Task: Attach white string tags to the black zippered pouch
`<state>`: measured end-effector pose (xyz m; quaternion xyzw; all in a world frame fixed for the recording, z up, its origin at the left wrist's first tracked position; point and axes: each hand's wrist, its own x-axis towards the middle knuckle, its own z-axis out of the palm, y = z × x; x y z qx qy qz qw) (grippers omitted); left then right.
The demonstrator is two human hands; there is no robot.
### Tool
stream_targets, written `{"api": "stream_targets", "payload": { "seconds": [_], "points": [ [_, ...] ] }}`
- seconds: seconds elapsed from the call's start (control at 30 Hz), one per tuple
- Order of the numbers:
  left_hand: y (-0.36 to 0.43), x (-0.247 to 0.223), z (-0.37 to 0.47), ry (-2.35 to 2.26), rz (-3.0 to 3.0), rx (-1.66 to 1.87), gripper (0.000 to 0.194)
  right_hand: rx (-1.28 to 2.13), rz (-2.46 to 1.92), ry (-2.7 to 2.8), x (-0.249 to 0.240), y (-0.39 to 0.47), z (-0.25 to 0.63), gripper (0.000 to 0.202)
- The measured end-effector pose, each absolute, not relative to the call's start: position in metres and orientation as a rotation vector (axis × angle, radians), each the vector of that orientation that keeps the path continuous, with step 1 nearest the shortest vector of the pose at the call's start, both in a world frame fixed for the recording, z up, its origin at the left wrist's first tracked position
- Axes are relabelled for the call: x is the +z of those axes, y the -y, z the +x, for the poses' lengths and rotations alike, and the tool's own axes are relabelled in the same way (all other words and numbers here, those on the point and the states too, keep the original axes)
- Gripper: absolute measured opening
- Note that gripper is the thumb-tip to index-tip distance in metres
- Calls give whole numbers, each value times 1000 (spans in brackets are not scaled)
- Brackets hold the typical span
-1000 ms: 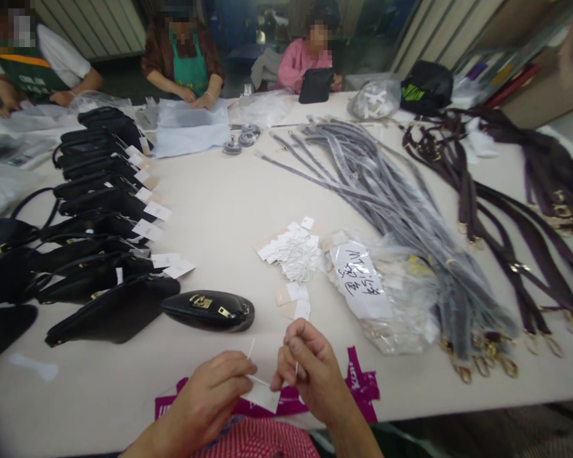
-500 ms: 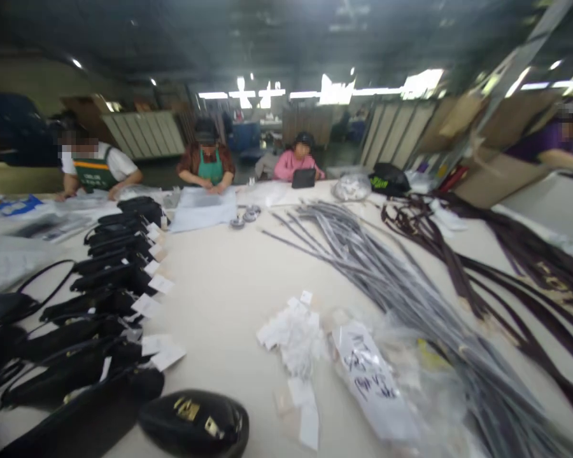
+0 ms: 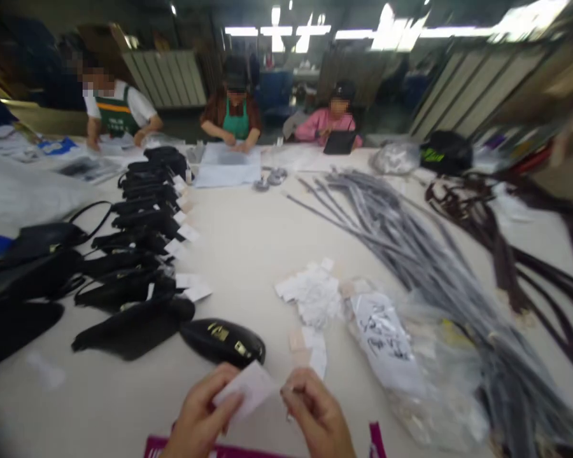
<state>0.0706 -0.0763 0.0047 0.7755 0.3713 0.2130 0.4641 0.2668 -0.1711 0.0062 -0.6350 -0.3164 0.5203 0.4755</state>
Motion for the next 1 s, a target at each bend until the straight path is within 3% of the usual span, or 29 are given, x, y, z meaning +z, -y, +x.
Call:
{"api": "stream_targets", "payload": {
  "seconds": [0.1, 0.23, 1.0],
  "points": [
    [89, 16, 68, -1081, 1417, 495, 14, 1349, -1549, 530, 15, 184, 253, 34],
    [88, 22, 72, -1072, 1424, 471, 9, 1543, -1392, 362, 32, 183, 237, 35],
    [94, 19, 68, -797, 2029, 624, 24, 1331, -1608, 424, 31, 173, 217, 21]
  ]
}}
